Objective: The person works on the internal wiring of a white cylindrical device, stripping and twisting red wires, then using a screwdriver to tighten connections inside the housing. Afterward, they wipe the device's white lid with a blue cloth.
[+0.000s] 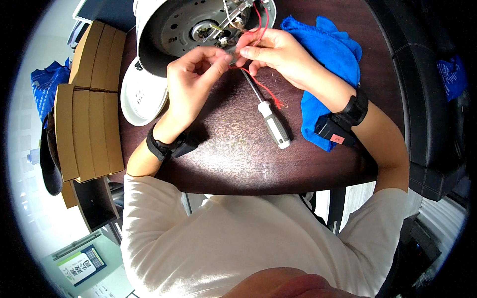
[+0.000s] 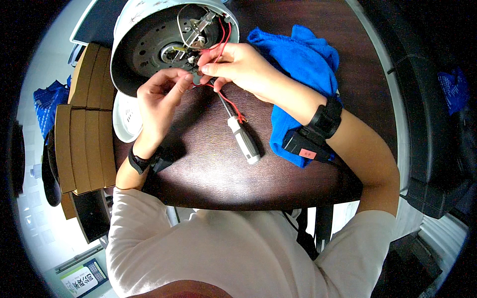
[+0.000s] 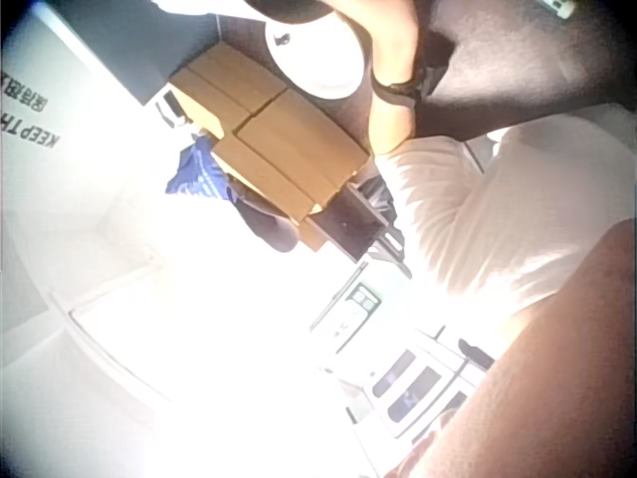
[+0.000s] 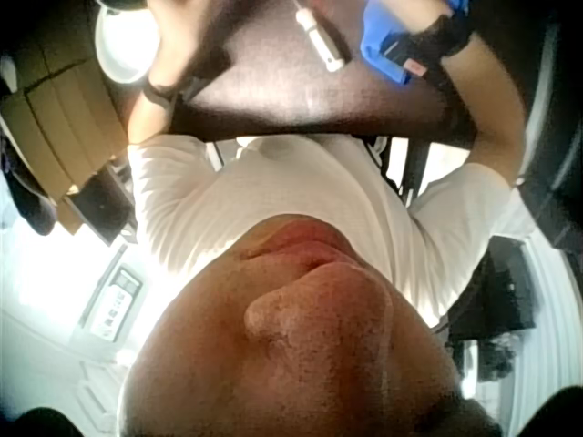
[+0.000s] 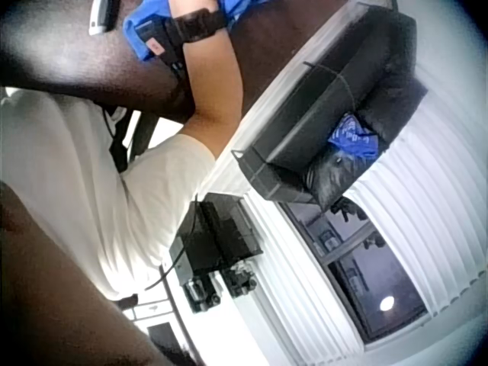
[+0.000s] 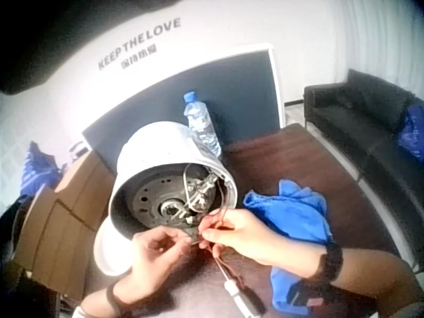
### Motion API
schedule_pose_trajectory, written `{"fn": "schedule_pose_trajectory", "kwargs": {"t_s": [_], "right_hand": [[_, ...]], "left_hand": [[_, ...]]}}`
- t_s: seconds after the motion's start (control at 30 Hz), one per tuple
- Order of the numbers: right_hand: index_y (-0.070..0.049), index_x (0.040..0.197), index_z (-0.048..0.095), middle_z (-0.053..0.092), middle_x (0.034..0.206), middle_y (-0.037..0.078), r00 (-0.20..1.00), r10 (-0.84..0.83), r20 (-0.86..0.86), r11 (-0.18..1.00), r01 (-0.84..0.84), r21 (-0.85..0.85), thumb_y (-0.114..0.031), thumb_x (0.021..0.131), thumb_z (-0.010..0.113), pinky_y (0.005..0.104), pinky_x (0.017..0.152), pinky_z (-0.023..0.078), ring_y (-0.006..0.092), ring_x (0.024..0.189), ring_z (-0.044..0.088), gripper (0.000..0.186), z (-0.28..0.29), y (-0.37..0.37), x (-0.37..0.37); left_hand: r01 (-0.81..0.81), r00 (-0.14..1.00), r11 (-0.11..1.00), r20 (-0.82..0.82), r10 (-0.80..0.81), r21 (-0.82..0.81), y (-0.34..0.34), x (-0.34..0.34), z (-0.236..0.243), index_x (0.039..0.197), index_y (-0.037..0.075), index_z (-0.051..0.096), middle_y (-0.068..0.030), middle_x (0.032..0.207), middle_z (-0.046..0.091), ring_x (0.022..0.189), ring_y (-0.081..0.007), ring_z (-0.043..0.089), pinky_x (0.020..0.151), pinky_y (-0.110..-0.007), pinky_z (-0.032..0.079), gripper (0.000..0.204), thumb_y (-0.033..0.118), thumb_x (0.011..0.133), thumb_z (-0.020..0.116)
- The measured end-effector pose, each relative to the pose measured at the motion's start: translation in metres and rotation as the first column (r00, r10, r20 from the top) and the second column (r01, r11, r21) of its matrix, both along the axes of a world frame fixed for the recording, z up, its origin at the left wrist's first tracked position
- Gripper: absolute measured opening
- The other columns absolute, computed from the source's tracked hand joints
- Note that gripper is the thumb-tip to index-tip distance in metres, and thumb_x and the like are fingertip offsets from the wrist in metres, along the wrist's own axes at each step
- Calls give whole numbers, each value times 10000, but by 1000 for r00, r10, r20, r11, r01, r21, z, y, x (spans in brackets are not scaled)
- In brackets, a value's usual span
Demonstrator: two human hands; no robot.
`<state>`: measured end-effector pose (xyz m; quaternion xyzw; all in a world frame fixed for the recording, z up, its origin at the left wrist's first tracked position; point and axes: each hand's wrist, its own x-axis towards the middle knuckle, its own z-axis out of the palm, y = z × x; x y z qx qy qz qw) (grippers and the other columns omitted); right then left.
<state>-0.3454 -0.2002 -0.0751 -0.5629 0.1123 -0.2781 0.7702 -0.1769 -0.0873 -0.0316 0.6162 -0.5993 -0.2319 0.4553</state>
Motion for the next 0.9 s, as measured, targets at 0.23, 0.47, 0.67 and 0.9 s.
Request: {"fn": "schedule_pose_trajectory", "kwargs": {"t_s": [0.23, 0.47, 0.67, 0.9], "right_hand": [[28, 1080, 599, 649, 942, 107, 999, -19, 29, 1000, 20, -15, -99, 898, 638, 258, 668, 532, 166, 857, 655, 225, -3, 1, 2], [-19, 1074, 622, 650, 904, 56, 999, -28, 17, 995, 30, -95, -142, 911, 634, 219, 681, 489, 100, 795, 602, 204, -2, -1, 1], [-34, 1077, 632, 643, 893, 20, 999, -49, 6, 986, 49, -162, -152, 908, 640, 203, 667, 460, 71, 759, 571, 207, -3, -1, 1], [-25, 1092, 627, 646, 900, 25, 998, -60, 16, 981, 62, -186, -131, 901, 644, 208, 652, 464, 66, 756, 571, 219, -6, -2, 3]], "left_hand": [[20, 999, 1000, -42, -19, 9, -2, -1, -1, 939, -32, 673, -21, 781, 686, 702, -38, 593, 630, -179, 473, 139, 99, 891, 671], [1, 999, 999, 40, -3, 50, -6, -2, 3, 934, -26, 672, -9, 766, 677, 687, -28, 578, 619, -176, 462, 136, 103, 891, 669], [-8, 1000, 999, 17, 7, 37, -8, -6, 7, 955, -18, 684, -7, 750, 668, 663, -20, 554, 593, -174, 445, 149, 112, 882, 681], [-34, 995, 998, 99, 28, 59, -8, -4, 4, 948, 13, 719, 2, 720, 666, 605, -18, 505, 542, -183, 409, 136, 118, 865, 699]]}}
